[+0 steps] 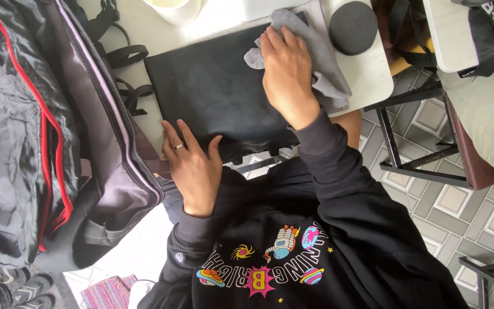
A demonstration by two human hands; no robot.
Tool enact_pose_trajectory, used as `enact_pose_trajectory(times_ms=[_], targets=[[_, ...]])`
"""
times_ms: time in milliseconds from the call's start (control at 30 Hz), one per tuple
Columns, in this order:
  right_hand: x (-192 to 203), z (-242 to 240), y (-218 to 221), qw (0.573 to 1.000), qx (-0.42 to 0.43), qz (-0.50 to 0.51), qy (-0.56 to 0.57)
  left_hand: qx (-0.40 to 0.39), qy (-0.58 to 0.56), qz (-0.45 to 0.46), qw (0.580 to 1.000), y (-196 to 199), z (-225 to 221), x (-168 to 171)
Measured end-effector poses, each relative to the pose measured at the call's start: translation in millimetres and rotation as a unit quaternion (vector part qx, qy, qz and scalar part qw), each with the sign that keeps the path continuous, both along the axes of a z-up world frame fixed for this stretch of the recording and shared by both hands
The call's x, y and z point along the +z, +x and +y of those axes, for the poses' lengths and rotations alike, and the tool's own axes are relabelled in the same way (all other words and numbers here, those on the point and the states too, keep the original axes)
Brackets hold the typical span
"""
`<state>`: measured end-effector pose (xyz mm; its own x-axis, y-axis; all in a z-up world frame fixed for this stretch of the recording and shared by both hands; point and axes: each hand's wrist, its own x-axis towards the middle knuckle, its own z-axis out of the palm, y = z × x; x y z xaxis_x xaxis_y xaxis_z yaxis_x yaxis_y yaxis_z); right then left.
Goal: Polishing a black leather bag using a sponge, cloth, and a small brush.
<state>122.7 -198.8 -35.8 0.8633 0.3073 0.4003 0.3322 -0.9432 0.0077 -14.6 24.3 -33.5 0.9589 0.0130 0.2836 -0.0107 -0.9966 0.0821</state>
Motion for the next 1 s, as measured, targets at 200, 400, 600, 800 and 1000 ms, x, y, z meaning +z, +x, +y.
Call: enact_pose_trajectory(times_ms=[200,400,600,800,1000], targets=[[19,25,-52,0.984,-0.115,0.015,-0.138,0.017,0.028,-0.007,0.999,1,0,0],[43,23,-96,0.995,-0.075,-0.02,-0.059,0.016,0.021,-0.062,0.998,4,-2,-3],[18,-3,-46,0.991,-0.106,0.031,-0.075,0.02,0.03,0.004,0.999,2,-4,4],[0,-5,-13,0.991,-0.107,-0.014,-0.077,0.022,0.023,0.002,0.999,0,-6,6],[-8,-4,-15,0.982,-0.146,0.013,-0.117,0.003,0.065,0.097,0.993,7,-22,45]])
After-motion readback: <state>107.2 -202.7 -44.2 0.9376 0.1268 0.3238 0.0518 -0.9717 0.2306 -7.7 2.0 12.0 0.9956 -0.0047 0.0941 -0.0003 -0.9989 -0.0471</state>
